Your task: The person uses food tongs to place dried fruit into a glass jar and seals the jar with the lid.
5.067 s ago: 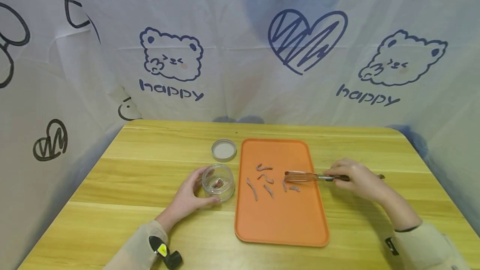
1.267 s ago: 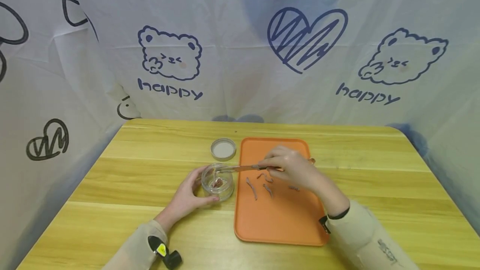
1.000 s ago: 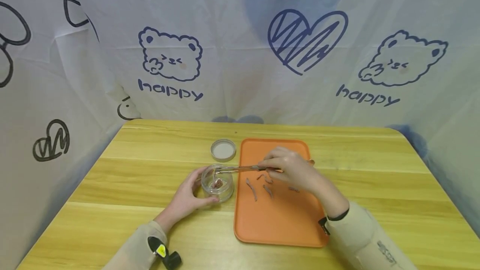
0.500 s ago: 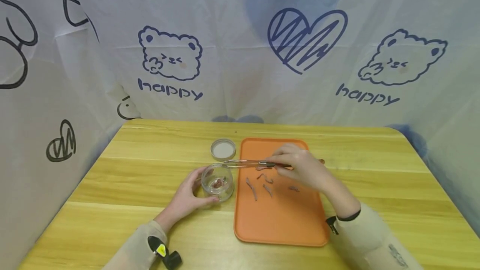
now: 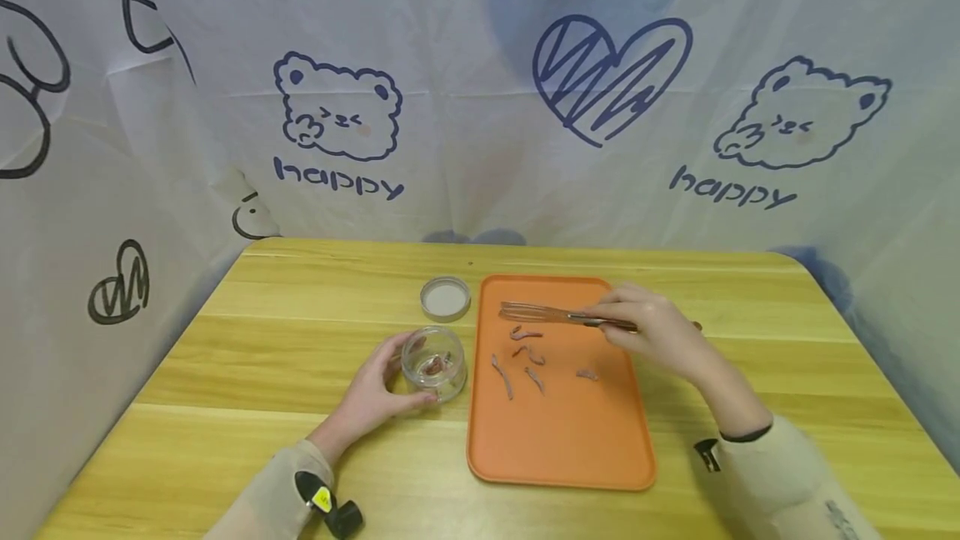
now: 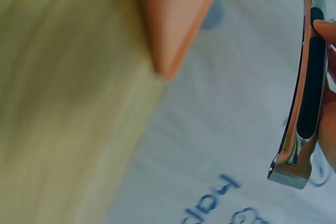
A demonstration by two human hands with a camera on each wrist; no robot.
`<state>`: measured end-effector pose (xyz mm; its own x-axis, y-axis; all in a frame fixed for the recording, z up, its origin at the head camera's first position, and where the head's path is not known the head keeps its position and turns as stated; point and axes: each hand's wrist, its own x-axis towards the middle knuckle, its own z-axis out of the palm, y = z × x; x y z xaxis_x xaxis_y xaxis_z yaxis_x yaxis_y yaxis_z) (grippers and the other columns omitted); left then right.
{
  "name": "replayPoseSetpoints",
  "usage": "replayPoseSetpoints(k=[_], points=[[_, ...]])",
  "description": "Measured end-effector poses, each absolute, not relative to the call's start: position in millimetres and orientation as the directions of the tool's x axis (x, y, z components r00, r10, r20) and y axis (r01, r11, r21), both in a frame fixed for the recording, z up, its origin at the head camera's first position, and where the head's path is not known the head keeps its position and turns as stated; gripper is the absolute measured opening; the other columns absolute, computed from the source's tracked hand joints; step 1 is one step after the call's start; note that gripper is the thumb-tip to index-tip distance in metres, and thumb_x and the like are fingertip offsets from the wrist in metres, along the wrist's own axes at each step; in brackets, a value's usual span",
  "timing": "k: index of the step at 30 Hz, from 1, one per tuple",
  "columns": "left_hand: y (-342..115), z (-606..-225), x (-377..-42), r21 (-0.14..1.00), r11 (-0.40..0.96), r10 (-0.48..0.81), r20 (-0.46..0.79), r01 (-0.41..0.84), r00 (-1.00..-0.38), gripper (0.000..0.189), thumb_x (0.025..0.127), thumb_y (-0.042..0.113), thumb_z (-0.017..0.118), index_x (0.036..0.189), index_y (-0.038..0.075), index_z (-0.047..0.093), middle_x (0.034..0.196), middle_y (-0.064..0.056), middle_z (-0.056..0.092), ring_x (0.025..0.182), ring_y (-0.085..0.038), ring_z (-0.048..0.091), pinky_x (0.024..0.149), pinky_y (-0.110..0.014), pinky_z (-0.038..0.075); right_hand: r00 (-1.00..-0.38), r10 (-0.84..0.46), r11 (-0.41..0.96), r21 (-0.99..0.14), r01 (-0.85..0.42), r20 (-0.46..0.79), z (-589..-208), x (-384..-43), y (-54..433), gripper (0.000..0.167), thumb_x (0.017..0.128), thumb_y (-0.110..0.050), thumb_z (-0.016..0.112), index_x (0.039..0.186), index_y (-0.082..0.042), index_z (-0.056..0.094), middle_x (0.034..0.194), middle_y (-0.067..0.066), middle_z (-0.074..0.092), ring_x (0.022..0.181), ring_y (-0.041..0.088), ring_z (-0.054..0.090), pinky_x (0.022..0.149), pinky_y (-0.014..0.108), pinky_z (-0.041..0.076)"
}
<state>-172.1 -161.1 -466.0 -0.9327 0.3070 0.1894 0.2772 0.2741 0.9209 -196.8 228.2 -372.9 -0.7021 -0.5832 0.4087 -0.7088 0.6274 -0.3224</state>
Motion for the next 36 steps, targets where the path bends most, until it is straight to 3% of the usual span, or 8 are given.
replayPoseSetpoints(k=[6, 12, 20, 26, 36], points=[[-158, -447, -165, 0.919, 0.281, 0.312, 0.185, 0.277, -0.932, 0.083, 0.068, 0.003, 0.085, 0.138, 0.001, 0.041, 0.138, -0.022, 0.044, 0.128, -0.036, 0.042, 0.110, -0.041, 0.032, -0.753, -0.554, 0.681, -0.328, -0.655, 0.356, -388, -199, 247, 0.026, 0.082, 0.002, 0.070, 0.107, -0.006, 0.073, 0.098, 0.003, 0.064, 0.080, 0.015, 0.053, 0.060, 0.030, 0.046], [-157, -443, -163, 0.921, 0.274, 0.314, 0.185, 0.276, -0.931, 0.082, 0.068, 0.002, 0.085, 0.138, 0.000, 0.041, 0.138, -0.023, 0.044, 0.128, -0.037, 0.042, 0.110, -0.041, 0.032, -0.764, -0.547, 0.688, -0.336, -0.644, 0.343, -396, -200, 256, 0.026, 0.082, 0.002, 0.070, 0.107, -0.005, 0.073, 0.098, 0.006, 0.065, 0.085, 0.020, 0.057, 0.061, 0.033, 0.050], [-161, -463, -172, 0.922, 0.271, 0.308, 0.189, 0.277, -0.932, 0.085, 0.067, 0.002, 0.085, 0.140, 0.004, 0.040, 0.140, -0.019, 0.044, 0.129, -0.034, 0.041, 0.110, -0.041, 0.032, -0.777, -0.541, 0.690, -0.357, -0.629, 0.323, -406, -205, 262, 0.026, 0.082, 0.003, 0.070, 0.105, -0.006, 0.073, 0.095, 0.003, 0.065, 0.084, 0.019, 0.057, 0.063, 0.032, 0.051], [-165, -478, -178, 0.923, 0.255, 0.306, 0.204, 0.287, -0.930, 0.085, 0.066, 0.010, 0.088, 0.139, 0.012, 0.043, 0.139, -0.010, 0.047, 0.128, -0.024, 0.044, 0.110, -0.033, 0.033, -0.792, -0.550, 0.709, -0.353, -0.610, 0.265, -413, -209, 264, 0.024, 0.084, 0.001, 0.069, 0.107, -0.006, 0.073, 0.096, 0.004, 0.065, 0.086, 0.021, 0.058, 0.066, 0.035, 0.051], [-165, -476, -177, 0.914, 0.237, 0.312, 0.249, 0.328, -0.917, 0.084, 0.065, 0.015, 0.089, 0.137, 0.011, 0.045, 0.138, -0.011, 0.049, 0.126, -0.024, 0.045, 0.108, -0.028, 0.035, -0.780, -0.572, 0.686, -0.373, -0.624, 0.254, -417, -214, 265, 0.024, 0.085, 0.001, 0.067, 0.108, -0.005, 0.072, 0.098, 0.004, 0.065, 0.084, 0.018, 0.058, 0.063, 0.032, 0.050]])
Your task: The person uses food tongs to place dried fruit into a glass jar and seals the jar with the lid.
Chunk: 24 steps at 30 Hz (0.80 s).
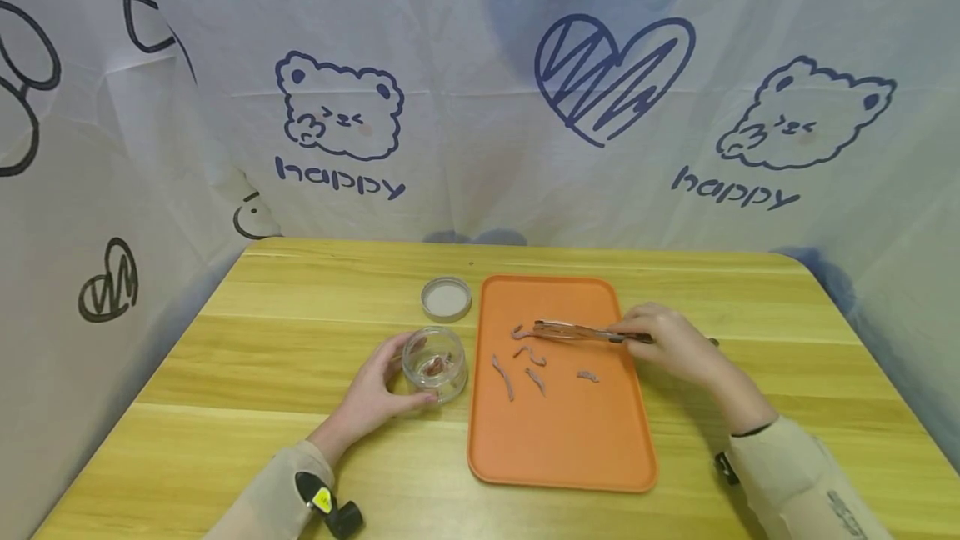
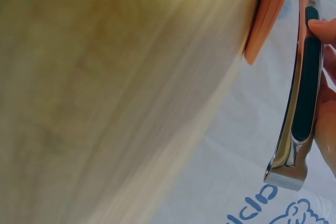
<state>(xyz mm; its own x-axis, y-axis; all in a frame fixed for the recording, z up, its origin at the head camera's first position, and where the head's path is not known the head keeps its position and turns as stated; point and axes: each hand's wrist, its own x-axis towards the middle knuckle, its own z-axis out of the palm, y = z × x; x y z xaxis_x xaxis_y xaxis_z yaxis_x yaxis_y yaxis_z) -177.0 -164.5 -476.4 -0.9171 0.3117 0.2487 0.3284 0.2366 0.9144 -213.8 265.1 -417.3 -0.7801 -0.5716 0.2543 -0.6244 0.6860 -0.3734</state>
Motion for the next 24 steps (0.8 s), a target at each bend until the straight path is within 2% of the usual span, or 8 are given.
replayPoseSetpoints(k=[5, 9, 12, 17, 24], points=[[-164, -477, -177, 0.916, 0.243, 0.309, 0.240, 0.321, -0.920, 0.084, 0.066, 0.011, 0.088, 0.137, 0.010, 0.044, 0.138, -0.011, 0.048, 0.127, -0.024, 0.044, 0.109, -0.030, 0.034, -0.765, -0.582, 0.674, -0.363, -0.644, 0.276, -418, -215, 265, 0.024, 0.084, 0.003, 0.068, 0.105, -0.005, 0.073, 0.096, 0.004, 0.066, 0.084, 0.018, 0.059, 0.063, 0.032, 0.051], [-160, -461, -171, 0.913, 0.247, 0.317, 0.239, 0.323, -0.918, 0.082, 0.067, 0.004, 0.086, 0.137, 0.002, 0.043, 0.138, -0.019, 0.047, 0.126, -0.032, 0.044, 0.109, -0.034, 0.035, -0.757, -0.586, 0.666, -0.361, -0.653, 0.289, -419, -215, 266, 0.023, 0.083, 0.003, 0.068, 0.104, -0.005, 0.074, 0.095, 0.003, 0.066, 0.082, 0.018, 0.059, 0.062, 0.030, 0.051], [-160, -460, -170, 0.915, 0.251, 0.317, 0.230, 0.315, -0.920, 0.083, 0.067, 0.001, 0.085, 0.138, 0.001, 0.042, 0.138, -0.020, 0.046, 0.127, -0.033, 0.043, 0.109, -0.034, 0.034, -0.752, -0.590, 0.662, -0.357, -0.659, 0.294, -419, -215, 266, 0.024, 0.083, 0.004, 0.068, 0.103, -0.005, 0.074, 0.095, 0.003, 0.066, 0.081, 0.018, 0.059, 0.061, 0.030, 0.051], [-164, -476, -176, 0.920, 0.239, 0.309, 0.231, 0.311, -0.922, 0.084, 0.066, 0.009, 0.087, 0.138, 0.009, 0.043, 0.139, -0.013, 0.047, 0.128, -0.026, 0.043, 0.110, -0.031, 0.033, -0.750, -0.590, 0.662, -0.353, -0.661, 0.299, -419, -214, 267, 0.024, 0.083, 0.005, 0.067, 0.104, -0.005, 0.074, 0.096, 0.004, 0.066, 0.084, 0.020, 0.060, 0.064, 0.032, 0.052], [-165, -475, -176, 0.916, 0.250, 0.310, 0.232, 0.315, -0.922, 0.085, 0.066, 0.016, 0.089, 0.137, 0.011, 0.044, 0.139, -0.011, 0.048, 0.127, -0.023, 0.044, 0.109, -0.028, 0.034, -0.757, -0.576, 0.666, -0.360, -0.653, 0.308, -414, -210, 267, 0.025, 0.082, 0.006, 0.067, 0.104, -0.006, 0.074, 0.096, 0.004, 0.066, 0.085, 0.020, 0.060, 0.063, 0.031, 0.052]])
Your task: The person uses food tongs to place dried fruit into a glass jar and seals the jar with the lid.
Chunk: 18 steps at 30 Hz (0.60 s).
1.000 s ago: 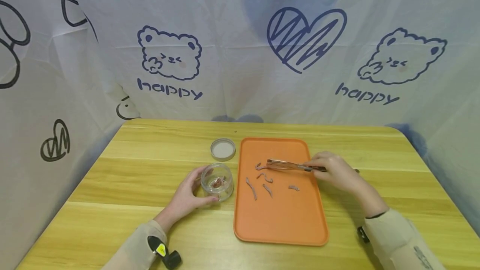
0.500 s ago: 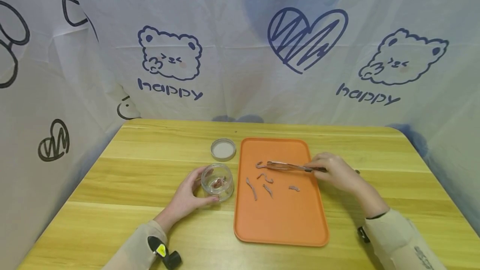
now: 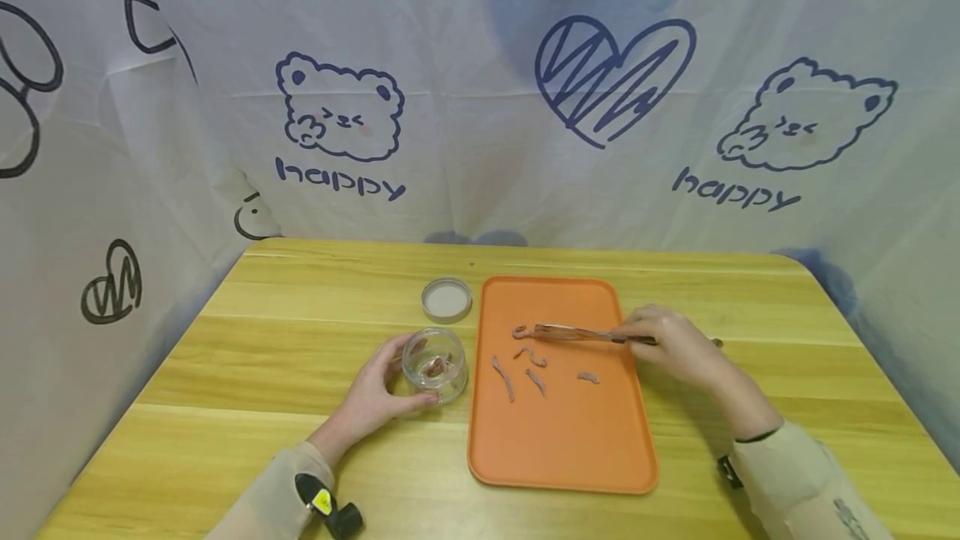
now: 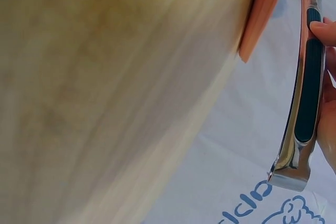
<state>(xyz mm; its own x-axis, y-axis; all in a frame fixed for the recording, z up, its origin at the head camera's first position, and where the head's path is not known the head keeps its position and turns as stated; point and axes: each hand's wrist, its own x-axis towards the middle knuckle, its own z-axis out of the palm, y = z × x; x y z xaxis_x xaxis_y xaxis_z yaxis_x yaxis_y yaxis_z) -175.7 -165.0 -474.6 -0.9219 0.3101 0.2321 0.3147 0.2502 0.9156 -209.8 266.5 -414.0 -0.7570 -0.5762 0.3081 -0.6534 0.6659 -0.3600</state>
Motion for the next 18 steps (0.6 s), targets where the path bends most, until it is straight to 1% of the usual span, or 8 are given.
replayPoseSetpoints(k=[3, 10, 18], points=[[-165, -474, -175, 0.916, 0.251, 0.311, 0.229, 0.312, -0.923, 0.085, 0.066, 0.016, 0.089, 0.138, 0.011, 0.044, 0.139, -0.012, 0.048, 0.127, -0.024, 0.044, 0.109, -0.028, 0.034, -0.753, -0.568, 0.662, -0.359, -0.657, 0.331, -410, -207, 266, 0.026, 0.081, 0.006, 0.068, 0.103, -0.006, 0.074, 0.095, 0.004, 0.066, 0.083, 0.019, 0.060, 0.062, 0.030, 0.052], [-165, -473, -174, 0.919, 0.252, 0.310, 0.219, 0.302, -0.925, 0.085, 0.066, 0.016, 0.089, 0.138, 0.012, 0.044, 0.139, -0.011, 0.048, 0.127, -0.024, 0.045, 0.109, -0.028, 0.034, -0.720, -0.566, 0.643, -0.332, -0.690, 0.402, -401, -204, 263, 0.026, 0.078, 0.008, 0.072, 0.100, -0.006, 0.075, 0.092, 0.003, 0.066, 0.078, 0.015, 0.059, 0.057, 0.025, 0.051], [-165, -473, -174, 0.916, 0.265, 0.307, 0.214, 0.300, -0.927, 0.085, 0.066, 0.016, 0.088, 0.138, 0.011, 0.043, 0.138, -0.010, 0.048, 0.127, -0.023, 0.044, 0.109, -0.030, 0.034, -0.734, -0.547, 0.649, -0.350, -0.676, 0.403, -389, -200, 261, 0.026, 0.080, 0.006, 0.071, 0.102, -0.007, 0.075, 0.094, 0.003, 0.065, 0.078, 0.013, 0.057, 0.057, 0.027, 0.050]])
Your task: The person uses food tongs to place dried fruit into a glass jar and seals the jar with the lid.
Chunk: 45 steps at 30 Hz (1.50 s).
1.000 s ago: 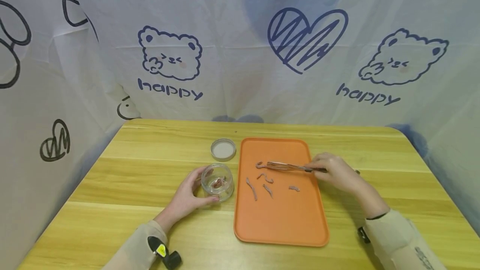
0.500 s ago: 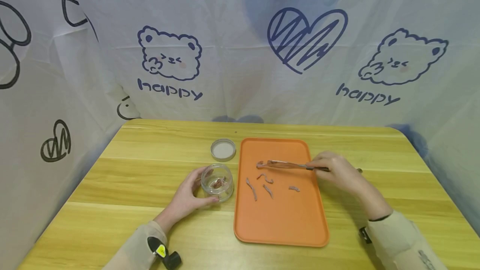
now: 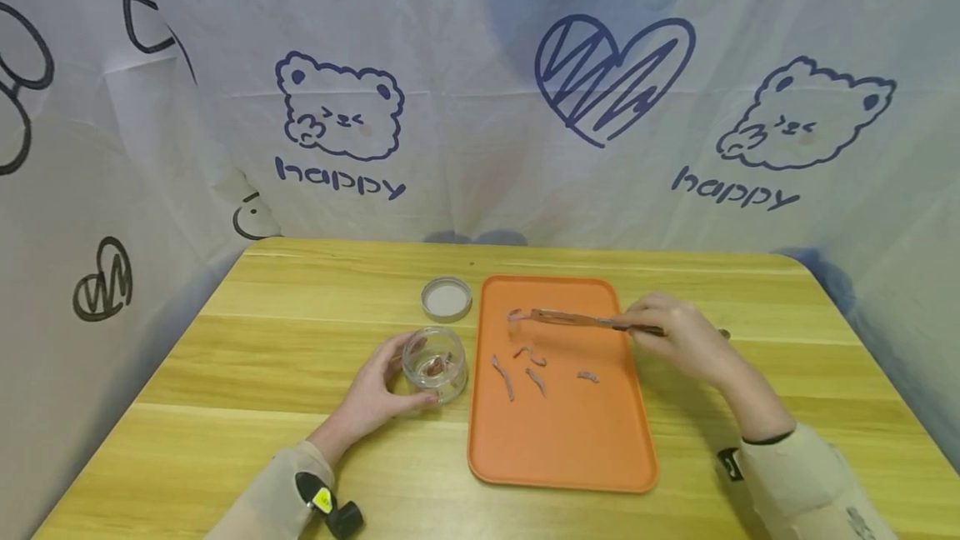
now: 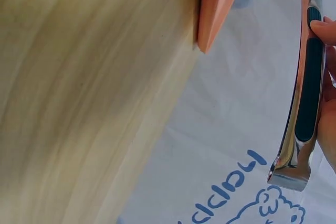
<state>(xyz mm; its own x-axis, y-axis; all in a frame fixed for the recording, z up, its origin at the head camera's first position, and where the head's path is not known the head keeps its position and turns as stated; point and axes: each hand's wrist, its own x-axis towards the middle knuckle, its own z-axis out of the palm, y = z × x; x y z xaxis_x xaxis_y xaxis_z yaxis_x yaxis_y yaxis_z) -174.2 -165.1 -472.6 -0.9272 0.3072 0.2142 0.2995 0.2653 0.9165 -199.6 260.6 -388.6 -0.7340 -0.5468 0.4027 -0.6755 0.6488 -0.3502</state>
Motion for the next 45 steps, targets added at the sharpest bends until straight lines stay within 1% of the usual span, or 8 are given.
replayPoseSetpoints(k=[7, 13, 20, 26, 30, 33, 38, 45], points=[[-165, -473, -174, 0.918, 0.258, 0.308, 0.216, 0.300, -0.926, 0.085, 0.066, 0.017, 0.089, 0.138, 0.012, 0.044, 0.137, -0.010, 0.049, 0.126, -0.024, 0.046, 0.109, -0.031, 0.035, -0.707, -0.554, 0.629, -0.335, -0.701, 0.440, -383, -197, 259, 0.027, 0.079, 0.008, 0.071, 0.102, -0.006, 0.074, 0.093, 0.002, 0.065, 0.075, 0.011, 0.056, 0.055, 0.024, 0.049], [-165, -474, -174, 0.918, 0.256, 0.310, 0.220, 0.304, -0.925, 0.084, 0.066, 0.016, 0.089, 0.137, 0.012, 0.044, 0.137, -0.011, 0.048, 0.126, -0.025, 0.046, 0.108, -0.030, 0.035, -0.663, -0.570, 0.609, -0.292, -0.738, 0.485, -376, -198, 253, 0.029, 0.076, 0.010, 0.072, 0.101, -0.006, 0.074, 0.092, 0.002, 0.066, 0.076, 0.012, 0.056, 0.055, 0.024, 0.049], [-165, -474, -176, 0.919, 0.256, 0.310, 0.215, 0.299, -0.926, 0.084, 0.066, 0.016, 0.089, 0.137, 0.012, 0.044, 0.137, -0.011, 0.048, 0.126, -0.024, 0.046, 0.108, -0.028, 0.035, -0.618, -0.585, 0.583, -0.258, -0.771, 0.524, -369, -201, 239, 0.025, 0.076, 0.008, 0.073, 0.099, -0.004, 0.074, 0.091, 0.003, 0.066, 0.073, 0.011, 0.053, 0.053, 0.024, 0.047], [-165, -474, -176, 0.920, 0.255, 0.311, 0.214, 0.298, -0.926, 0.084, 0.066, 0.014, 0.088, 0.137, 0.012, 0.044, 0.137, -0.011, 0.048, 0.126, -0.024, 0.045, 0.108, -0.028, 0.035, -0.593, -0.597, 0.551, -0.262, -0.793, 0.540, -366, -204, 223, 0.024, 0.077, 0.005, 0.074, 0.099, -0.003, 0.074, 0.092, 0.003, 0.066, 0.075, 0.011, 0.053, 0.054, 0.024, 0.047], [-162, -466, -172, 0.923, 0.254, 0.314, 0.206, 0.290, -0.927, 0.084, 0.067, 0.007, 0.087, 0.138, 0.006, 0.042, 0.138, -0.016, 0.046, 0.127, -0.030, 0.044, 0.108, -0.027, 0.034, -0.575, -0.624, 0.515, -0.275, -0.812, 0.529, -363, -205, 209, 0.025, 0.078, 0.004, 0.073, 0.101, -0.005, 0.074, 0.091, 0.000, 0.065, 0.075, 0.010, 0.051, 0.055, 0.024, 0.045], [-163, -466, -172, 0.924, 0.255, 0.310, 0.199, 0.284, -0.929, 0.084, 0.067, 0.007, 0.087, 0.138, 0.006, 0.042, 0.138, -0.017, 0.046, 0.127, -0.030, 0.044, 0.108, -0.026, 0.034, -0.573, -0.643, 0.500, -0.288, -0.816, 0.507, -361, -205, 198, 0.027, 0.079, 0.005, 0.072, 0.103, -0.006, 0.074, 0.092, 0.000, 0.065, 0.078, 0.012, 0.053, 0.058, 0.025, 0.046], [-165, -474, -175, 0.924, 0.265, 0.303, 0.194, 0.278, -0.933, 0.085, 0.066, 0.018, 0.089, 0.138, 0.012, 0.044, 0.137, -0.011, 0.047, 0.126, -0.025, 0.046, 0.108, -0.030, 0.035, -0.535, -0.677, 0.463, -0.272, -0.844, 0.505, -362, -205, 184, 0.029, 0.077, 0.007, 0.074, 0.103, -0.006, 0.074, 0.092, 0.000, 0.066, 0.082, 0.015, 0.055, 0.061, 0.027, 0.049], [-164, -472, -175, 0.923, 0.264, 0.300, 0.197, 0.280, -0.933, 0.086, 0.065, 0.019, 0.089, 0.137, 0.013, 0.044, 0.135, -0.004, 0.049, 0.125, -0.022, 0.046, 0.108, -0.031, 0.035, -0.465, -0.726, 0.402, -0.237, -0.885, 0.507, -366, -204, 172, 0.028, 0.077, 0.005, 0.075, 0.102, -0.007, 0.074, 0.090, 0.000, 0.065, 0.081, 0.014, 0.056, 0.061, 0.024, 0.048]])
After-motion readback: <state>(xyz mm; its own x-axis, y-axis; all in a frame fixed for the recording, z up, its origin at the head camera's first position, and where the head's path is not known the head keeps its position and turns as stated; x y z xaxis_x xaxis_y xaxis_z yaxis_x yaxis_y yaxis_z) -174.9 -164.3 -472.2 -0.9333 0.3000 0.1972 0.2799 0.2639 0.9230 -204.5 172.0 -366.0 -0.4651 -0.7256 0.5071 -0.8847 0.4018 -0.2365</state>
